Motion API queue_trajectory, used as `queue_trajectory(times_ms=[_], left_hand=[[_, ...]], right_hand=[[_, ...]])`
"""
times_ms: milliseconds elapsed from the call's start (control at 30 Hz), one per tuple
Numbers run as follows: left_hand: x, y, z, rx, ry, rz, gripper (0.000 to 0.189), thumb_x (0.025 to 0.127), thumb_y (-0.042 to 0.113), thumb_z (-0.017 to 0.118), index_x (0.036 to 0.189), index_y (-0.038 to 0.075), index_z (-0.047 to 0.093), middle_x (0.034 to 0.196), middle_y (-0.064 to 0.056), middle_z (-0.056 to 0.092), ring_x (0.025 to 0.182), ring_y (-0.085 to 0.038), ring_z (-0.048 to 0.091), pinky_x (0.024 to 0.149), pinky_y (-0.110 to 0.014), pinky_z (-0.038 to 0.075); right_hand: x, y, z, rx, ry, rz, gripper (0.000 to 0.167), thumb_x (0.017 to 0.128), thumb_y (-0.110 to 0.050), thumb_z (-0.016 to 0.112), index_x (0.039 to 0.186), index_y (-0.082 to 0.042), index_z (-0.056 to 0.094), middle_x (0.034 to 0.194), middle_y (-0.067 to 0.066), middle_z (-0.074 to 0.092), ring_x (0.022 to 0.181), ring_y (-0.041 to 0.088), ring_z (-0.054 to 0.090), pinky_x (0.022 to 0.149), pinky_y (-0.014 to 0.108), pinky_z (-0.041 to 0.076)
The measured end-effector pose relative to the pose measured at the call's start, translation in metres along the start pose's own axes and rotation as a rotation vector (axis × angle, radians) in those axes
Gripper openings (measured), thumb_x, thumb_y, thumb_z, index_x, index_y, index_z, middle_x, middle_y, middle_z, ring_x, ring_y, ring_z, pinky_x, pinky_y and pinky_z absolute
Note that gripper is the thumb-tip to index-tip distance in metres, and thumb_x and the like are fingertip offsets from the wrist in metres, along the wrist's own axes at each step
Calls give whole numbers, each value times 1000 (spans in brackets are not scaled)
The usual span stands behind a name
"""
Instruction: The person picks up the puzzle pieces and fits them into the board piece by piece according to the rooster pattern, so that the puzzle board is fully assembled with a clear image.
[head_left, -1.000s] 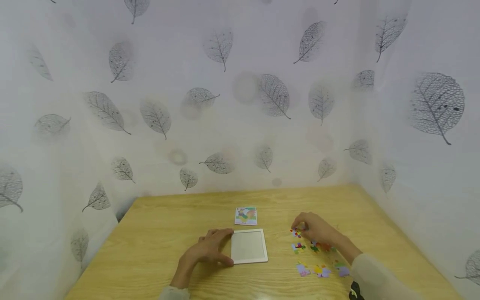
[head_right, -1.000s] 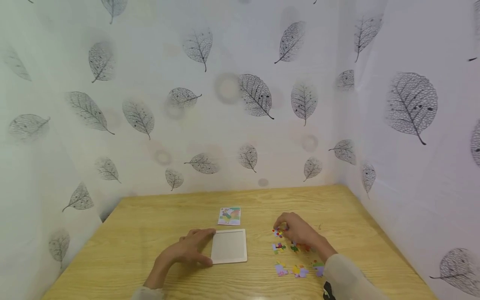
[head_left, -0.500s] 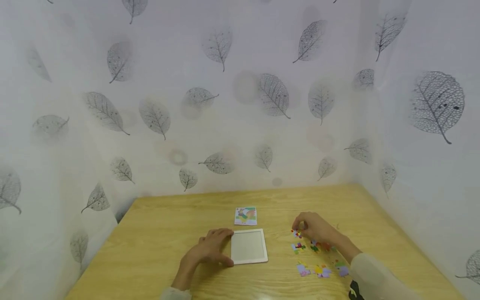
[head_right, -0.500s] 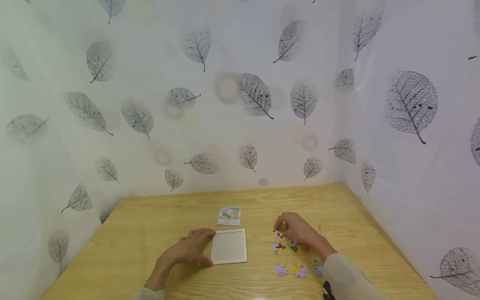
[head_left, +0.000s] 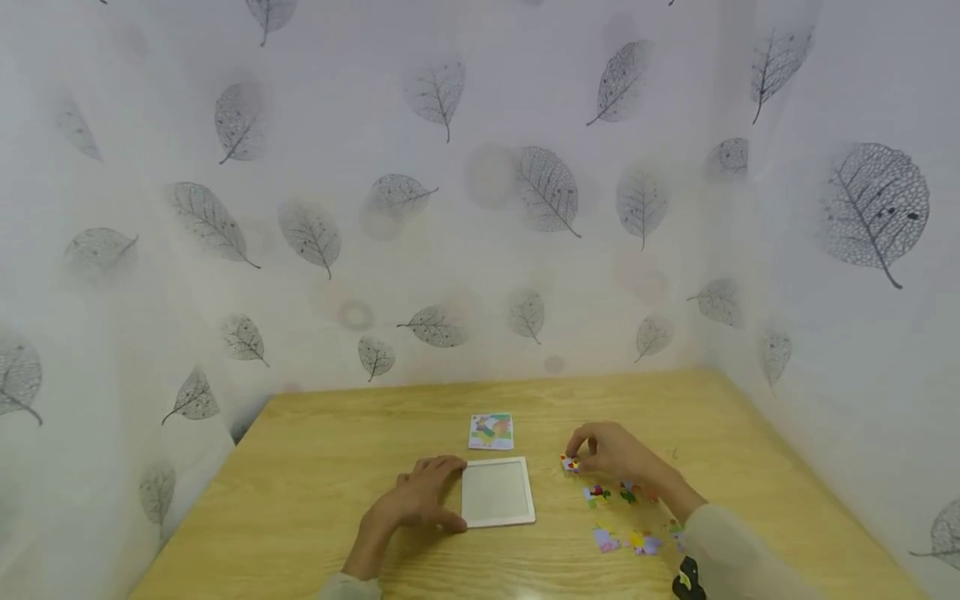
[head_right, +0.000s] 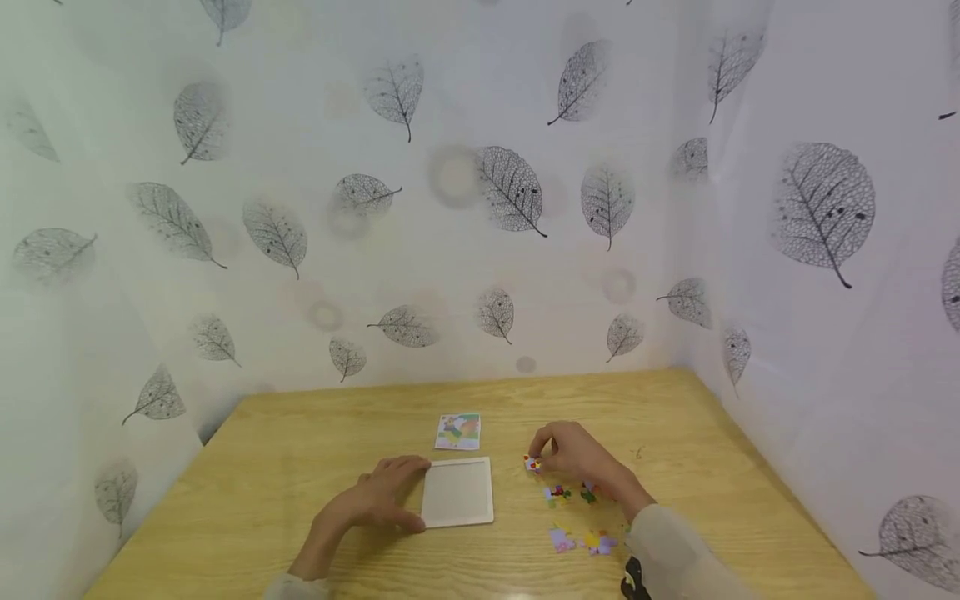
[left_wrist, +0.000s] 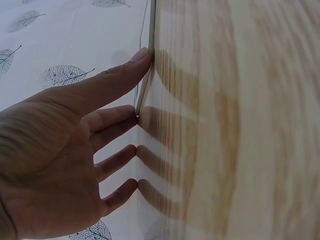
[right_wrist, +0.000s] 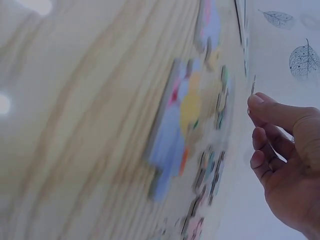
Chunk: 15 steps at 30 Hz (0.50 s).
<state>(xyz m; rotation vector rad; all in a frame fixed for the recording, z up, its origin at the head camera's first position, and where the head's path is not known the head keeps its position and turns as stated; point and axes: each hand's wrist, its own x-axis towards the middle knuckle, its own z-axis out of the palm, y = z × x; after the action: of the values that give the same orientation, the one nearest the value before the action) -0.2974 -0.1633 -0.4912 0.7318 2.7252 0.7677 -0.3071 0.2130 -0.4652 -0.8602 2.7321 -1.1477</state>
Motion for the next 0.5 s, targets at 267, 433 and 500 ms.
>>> queue_trajectory(times_ms=[267,433,500], left_hand=[[5,-10,2,-6,2,6,92,75,40,91,150,10,48,160,-17,42,145,-49,33,108,-84,21],[7,-10,5,6,19,13,91,74,38,92,149,9,49,158,-17,44,143,-49,35,107,-84,24],[6,-9,6,16,26,20,92,73,39,92,149,9,50,157,-18,45,143,-49,37,106,-83,26]], right_hand=[[23,-18,29,70,-13,-16,10,89,-1,78,98,-6,75,95,10,68,65,7,50,59,21,45],[35,-25,51,74,-23,-55,10,88,-1,79,96,-5,75,93,8,68,63,3,47,58,20,45],[38,-28,58,68,-20,-67,10,88,-1,79,95,-5,75,92,8,68,63,3,47,58,20,46]])
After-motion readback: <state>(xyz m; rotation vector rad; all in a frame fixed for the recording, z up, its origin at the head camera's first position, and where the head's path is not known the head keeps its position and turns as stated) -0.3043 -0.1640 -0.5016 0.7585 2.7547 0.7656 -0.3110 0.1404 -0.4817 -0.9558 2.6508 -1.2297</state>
